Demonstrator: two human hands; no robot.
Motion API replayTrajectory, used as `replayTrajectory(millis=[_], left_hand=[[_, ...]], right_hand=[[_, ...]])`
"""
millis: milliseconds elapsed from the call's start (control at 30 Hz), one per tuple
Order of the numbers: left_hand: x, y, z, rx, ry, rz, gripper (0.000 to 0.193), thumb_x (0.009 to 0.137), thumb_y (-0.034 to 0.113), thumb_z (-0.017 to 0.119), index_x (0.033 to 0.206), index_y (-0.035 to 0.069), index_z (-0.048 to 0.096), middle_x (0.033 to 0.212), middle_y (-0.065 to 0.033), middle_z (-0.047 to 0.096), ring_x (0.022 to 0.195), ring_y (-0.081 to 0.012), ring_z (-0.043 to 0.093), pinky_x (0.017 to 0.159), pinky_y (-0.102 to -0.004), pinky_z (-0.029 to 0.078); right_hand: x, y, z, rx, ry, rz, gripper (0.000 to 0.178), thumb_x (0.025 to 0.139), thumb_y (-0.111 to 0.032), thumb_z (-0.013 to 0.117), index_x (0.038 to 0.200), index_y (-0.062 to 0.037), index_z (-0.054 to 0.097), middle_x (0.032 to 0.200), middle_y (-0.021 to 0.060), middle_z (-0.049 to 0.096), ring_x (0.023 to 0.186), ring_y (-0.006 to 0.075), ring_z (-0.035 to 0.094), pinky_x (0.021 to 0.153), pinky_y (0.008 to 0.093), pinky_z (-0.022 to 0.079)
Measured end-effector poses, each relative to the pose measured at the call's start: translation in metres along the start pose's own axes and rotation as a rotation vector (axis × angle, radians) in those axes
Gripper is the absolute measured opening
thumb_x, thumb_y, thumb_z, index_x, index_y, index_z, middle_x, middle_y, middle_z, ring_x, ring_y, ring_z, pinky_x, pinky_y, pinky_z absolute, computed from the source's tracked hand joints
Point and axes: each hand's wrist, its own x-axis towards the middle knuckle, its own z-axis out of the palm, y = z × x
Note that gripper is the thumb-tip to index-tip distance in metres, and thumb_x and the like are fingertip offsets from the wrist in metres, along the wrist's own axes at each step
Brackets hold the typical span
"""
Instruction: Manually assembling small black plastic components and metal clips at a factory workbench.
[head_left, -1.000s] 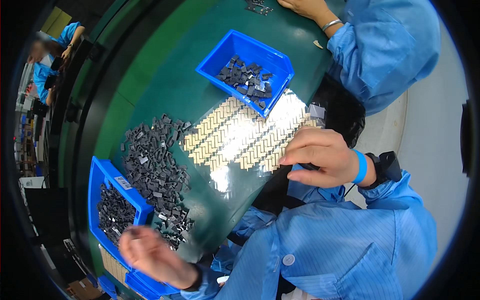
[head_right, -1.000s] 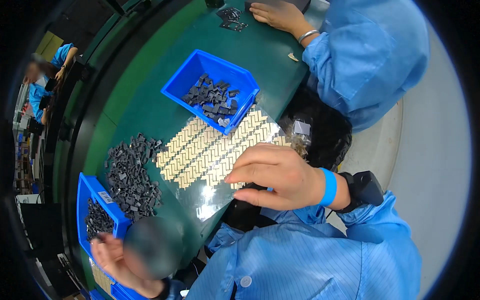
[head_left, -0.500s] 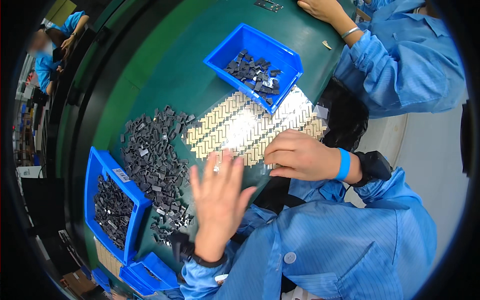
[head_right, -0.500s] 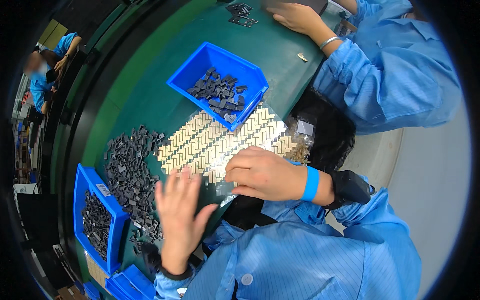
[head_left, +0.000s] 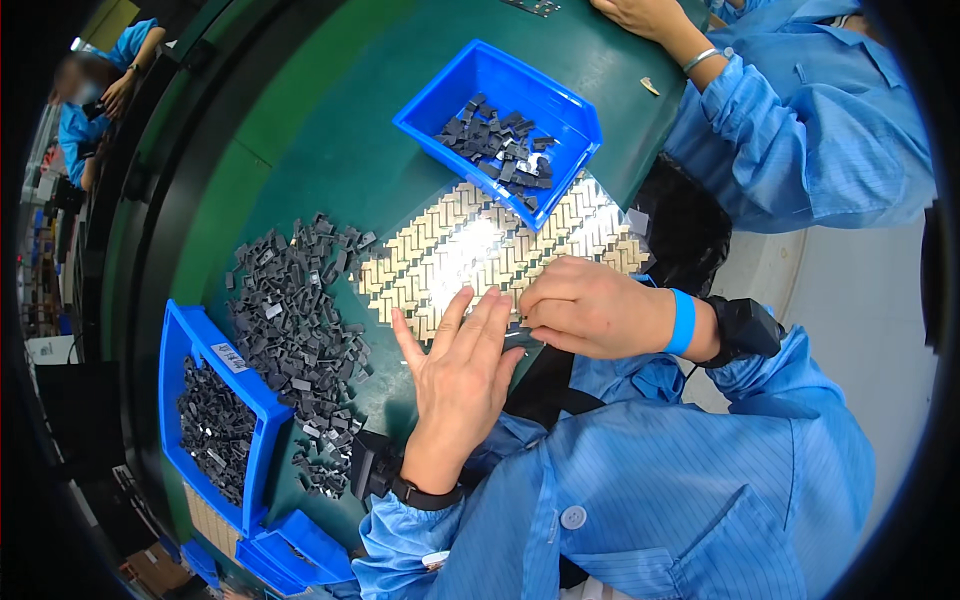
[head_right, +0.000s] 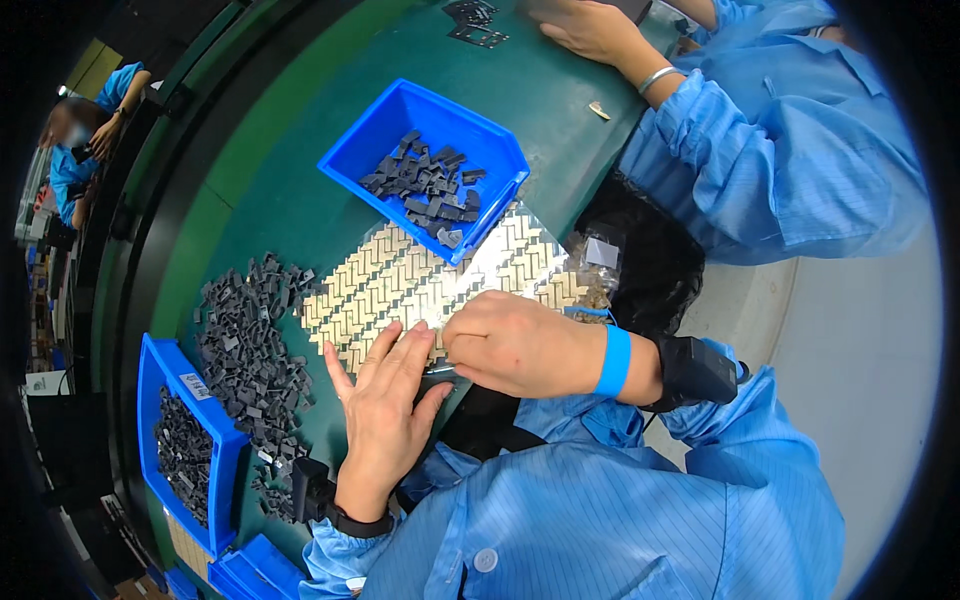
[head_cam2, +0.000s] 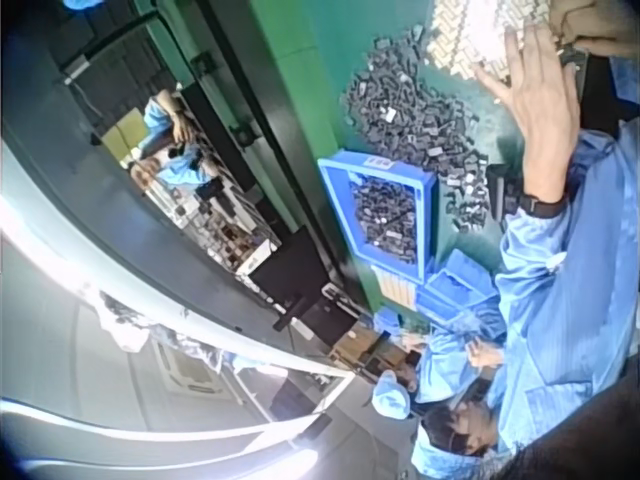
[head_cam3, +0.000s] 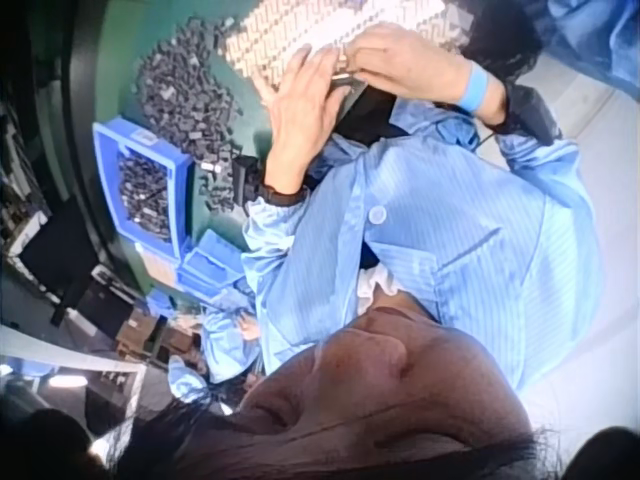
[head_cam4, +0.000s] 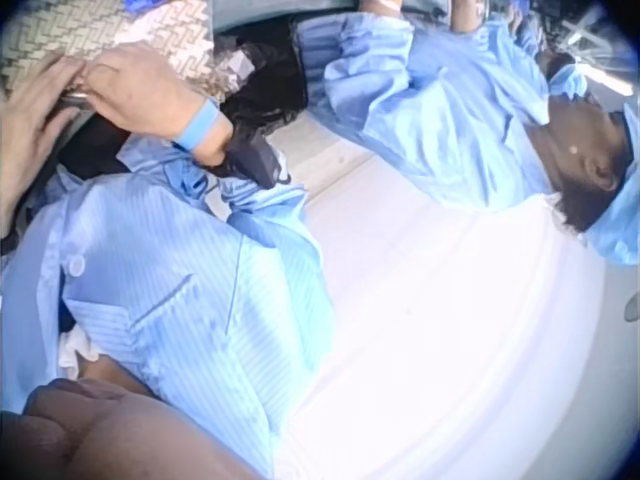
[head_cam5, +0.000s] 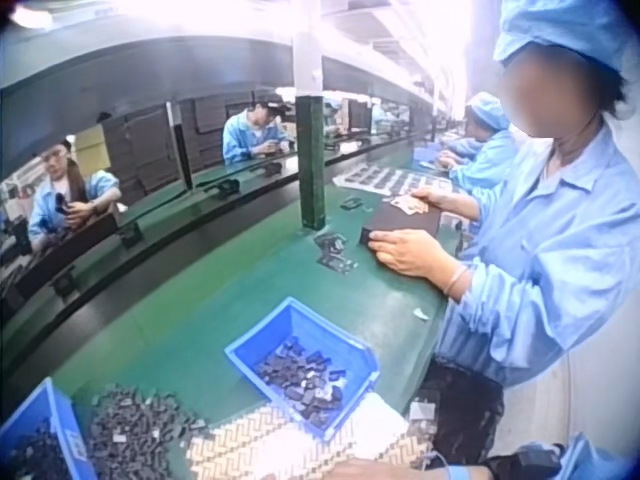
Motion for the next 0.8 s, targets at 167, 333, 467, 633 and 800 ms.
replayTrajectory(millis=[167,333,467,633,800], left_hand=[[0.000,-0.001,-0.001,-0.099,-0.004,-0.045,0.057,0.062,0.014,0.073,0.115,0.010,0.052,0.119,-0.0055,0.055,0.117,-0.0269,0.046,0.103,-0.0591,0.005],[-0.004,0.003,-0.008,-0.212,0.135,-0.017,0.040,0.061,0.014,0.069,0.100,0.008,0.059,0.116,-0.0115,0.054,0.117,-0.0305,0.045,0.103,-0.0557,0.008],[-0.024,0.005,-0.016,-0.743,0.235,-0.079,0.029,0.075,0.009,0.061,0.102,-0.002,0.062,0.107,-0.0169,0.059,0.103,-0.0280,0.056,0.098,-0.0443,0.029],[-0.044,0.018,-0.023,-1.220,0.390,-0.327,0.023,0.084,0.005,0.058,0.102,-0.008,0.061,0.104,-0.0182,0.061,0.095,-0.0194,0.058,0.088,-0.0315,0.042],[-0.049,0.013,-0.025,-1.496,0.345,-0.402,0.017,0.084,0.004,0.057,0.095,-0.008,0.062,0.089,-0.0162,0.064,0.081,-0.0196,0.061,0.074,-0.0289,0.048]], right_hand=[[0.004,-0.002,-0.005,0.067,0.148,0.133,0.013,0.071,-0.004,0.063,0.081,-0.0025,0.054,0.084,0.0084,0.056,0.077,0.0297,0.056,0.070,0.0381,0.045],[0.015,-0.020,-0.001,-0.107,0.396,-0.078,0.014,0.066,-0.003,0.066,0.075,-0.0032,0.056,0.087,0.0073,0.059,0.072,0.0242,0.057,0.064,0.0335,0.046],[0.021,-0.037,0.011,-0.203,0.498,-0.244,0.017,0.067,-0.004,0.070,0.081,-0.0041,0.059,0.095,0.0094,0.063,0.078,0.0224,0.061,0.073,0.0363,0.047],[0.034,-0.053,0.016,-0.161,0.517,-0.297,0.016,0.069,-0.010,0.068,0.080,-0.0009,0.059,0.096,0.0127,0.061,0.081,0.0249,0.060,0.072,0.0381,0.047],[0.034,-0.053,0.017,0.349,0.374,-0.142,0.024,0.069,-0.011,0.068,0.088,-0.0025,0.058,0.103,0.0141,0.058,0.084,0.0278,0.059,0.071,0.0354,0.047]])
